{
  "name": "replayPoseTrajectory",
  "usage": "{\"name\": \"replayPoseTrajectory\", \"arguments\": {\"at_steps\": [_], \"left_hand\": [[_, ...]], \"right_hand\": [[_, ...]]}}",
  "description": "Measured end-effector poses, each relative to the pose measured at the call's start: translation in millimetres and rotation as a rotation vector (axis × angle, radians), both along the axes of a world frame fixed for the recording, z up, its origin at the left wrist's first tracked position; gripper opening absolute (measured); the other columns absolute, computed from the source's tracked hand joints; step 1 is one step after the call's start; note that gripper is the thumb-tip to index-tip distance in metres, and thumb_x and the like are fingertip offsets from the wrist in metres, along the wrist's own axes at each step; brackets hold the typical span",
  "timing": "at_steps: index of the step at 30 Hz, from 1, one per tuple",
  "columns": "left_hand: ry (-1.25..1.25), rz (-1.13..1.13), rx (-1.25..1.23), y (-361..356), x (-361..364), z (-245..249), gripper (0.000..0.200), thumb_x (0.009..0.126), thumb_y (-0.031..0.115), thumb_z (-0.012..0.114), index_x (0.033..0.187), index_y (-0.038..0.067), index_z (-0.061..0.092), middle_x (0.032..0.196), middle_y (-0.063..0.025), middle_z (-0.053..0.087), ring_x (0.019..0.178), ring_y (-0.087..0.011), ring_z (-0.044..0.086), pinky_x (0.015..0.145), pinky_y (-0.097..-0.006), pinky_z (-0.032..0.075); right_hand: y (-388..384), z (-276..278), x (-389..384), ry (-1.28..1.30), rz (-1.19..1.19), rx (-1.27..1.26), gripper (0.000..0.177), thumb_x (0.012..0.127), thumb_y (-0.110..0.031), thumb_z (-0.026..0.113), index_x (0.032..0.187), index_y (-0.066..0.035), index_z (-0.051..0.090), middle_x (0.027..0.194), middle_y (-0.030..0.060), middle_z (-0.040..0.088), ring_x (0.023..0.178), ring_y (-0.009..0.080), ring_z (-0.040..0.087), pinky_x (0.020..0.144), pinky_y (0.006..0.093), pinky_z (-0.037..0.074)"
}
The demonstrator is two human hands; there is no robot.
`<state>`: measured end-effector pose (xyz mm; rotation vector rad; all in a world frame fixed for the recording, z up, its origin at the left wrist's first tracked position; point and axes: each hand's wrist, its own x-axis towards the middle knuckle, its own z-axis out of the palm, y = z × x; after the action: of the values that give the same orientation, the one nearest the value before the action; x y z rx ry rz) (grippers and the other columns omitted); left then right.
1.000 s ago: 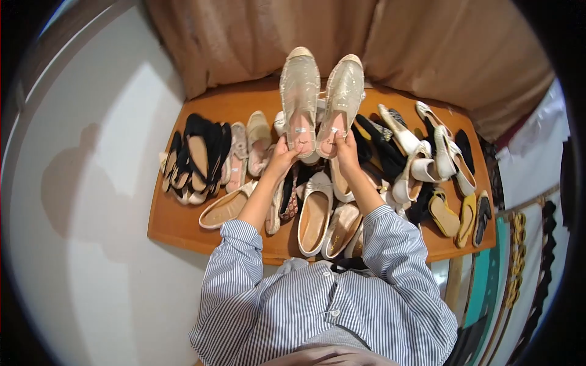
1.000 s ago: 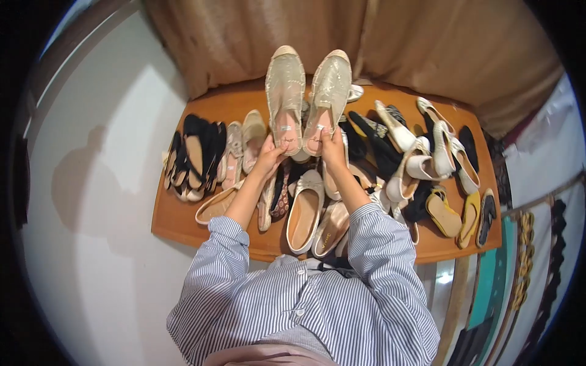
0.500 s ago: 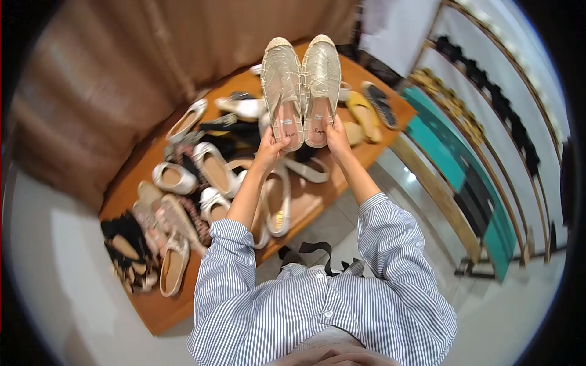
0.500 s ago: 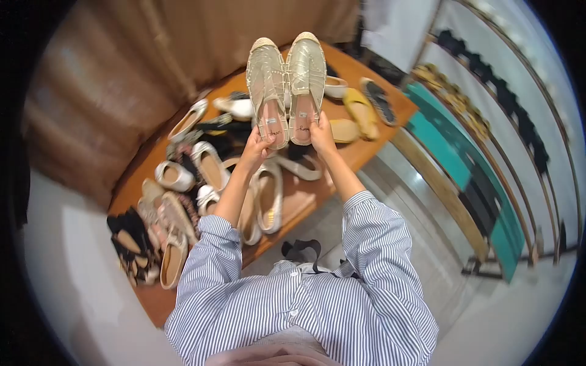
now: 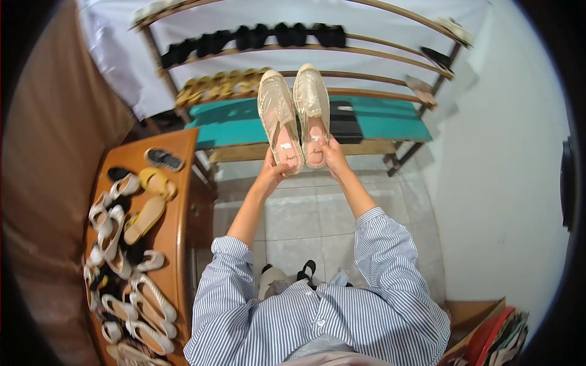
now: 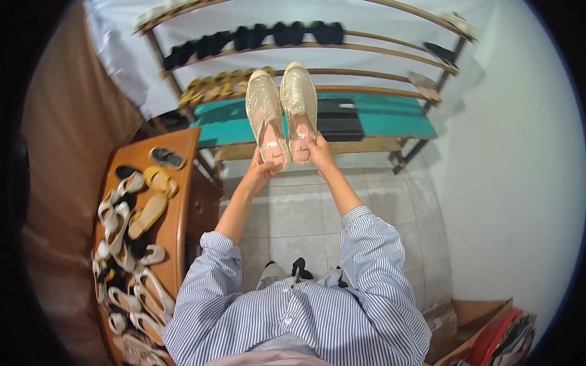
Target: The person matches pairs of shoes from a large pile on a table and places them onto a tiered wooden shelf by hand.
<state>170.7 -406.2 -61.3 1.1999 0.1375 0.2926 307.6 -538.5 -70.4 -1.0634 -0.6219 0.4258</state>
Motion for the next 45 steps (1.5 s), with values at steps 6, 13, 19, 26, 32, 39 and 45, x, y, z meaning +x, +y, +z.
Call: {"name": "replayPoseTrajectory", "arguments": {"at_steps": [6,13,19,26,32,39,45], "left_hand": [[0.149,-0.264,-0.057,-82,141,-26,0.069,0.073,0.001,0.056,0.132,0.015,0.024,0.117,-0.0066,0.049,0.101,-0.0189,0.055,0.081,-0.0373,0.049],[0.221,-0.485,-0.046,-116,328,-44,0.063,0.075,0.003,0.056,0.129,0.015,0.027,0.114,-0.0050,0.051,0.099,-0.0178,0.055,0.080,-0.0363,0.048],[0.294,-0.592,-0.125,-127,469,-66,0.051,0.080,0.014,0.063,0.124,0.013,0.038,0.111,-0.0019,0.054,0.098,-0.0143,0.054,0.079,-0.0310,0.046],[0.384,-0.563,0.020,-146,599,-98,0.053,0.080,0.016,0.064,0.125,0.014,0.037,0.109,-0.0025,0.055,0.090,-0.0129,0.054,0.076,-0.0298,0.046],[0.331,-0.380,0.046,-160,702,-101,0.056,0.080,0.012,0.063,0.127,0.012,0.034,0.110,-0.0046,0.054,0.095,-0.0154,0.054,0.078,-0.0315,0.046],[0.438,-0.269,0.051,-166,788,-113,0.054,0.081,0.008,0.061,0.127,0.008,0.032,0.116,-0.0094,0.050,0.104,-0.0216,0.053,0.080,-0.0338,0.048],[0.412,-0.189,0.036,-170,789,-132,0.054,0.080,0.004,0.061,0.125,0.004,0.030,0.115,-0.0110,0.050,0.105,-0.0230,0.053,0.084,-0.0357,0.048]], "right_hand": [[-106,-44,103,0.084,-0.263,-0.162,0.036,0.092,-0.025,0.045,0.118,0.000,0.044,0.108,0.0085,0.056,0.098,0.0144,0.053,0.083,0.0289,0.043],[-166,-58,261,0.243,-0.290,-0.179,0.040,0.093,-0.016,0.040,0.131,-0.006,0.032,0.120,0.0099,0.048,0.106,0.0187,0.051,0.086,0.0349,0.043],[-199,-62,382,0.455,-0.222,-0.229,0.047,0.092,-0.008,0.037,0.136,-0.020,0.028,0.127,0.0061,0.044,0.111,0.0215,0.048,0.086,0.0413,0.045],[-205,-88,505,0.536,-0.374,-0.209,0.047,0.089,-0.004,0.035,0.135,-0.015,0.032,0.119,0.0081,0.051,0.101,0.0214,0.055,0.080,0.0376,0.048],[-200,-107,632,0.507,-0.366,-0.264,0.043,0.090,-0.005,0.034,0.133,-0.010,0.034,0.111,0.0093,0.055,0.091,0.0205,0.059,0.074,0.0345,0.050],[-199,-167,759,0.396,-0.293,-0.492,0.043,0.090,-0.004,0.031,0.133,-0.006,0.032,0.125,0.0119,0.045,0.109,0.0238,0.049,0.085,0.0392,0.044],[-200,-169,772,0.315,-0.350,-0.646,0.047,0.087,-0.004,0.033,0.134,-0.002,0.030,0.134,0.0099,0.038,0.116,0.0213,0.042,0.095,0.0357,0.035]]}}
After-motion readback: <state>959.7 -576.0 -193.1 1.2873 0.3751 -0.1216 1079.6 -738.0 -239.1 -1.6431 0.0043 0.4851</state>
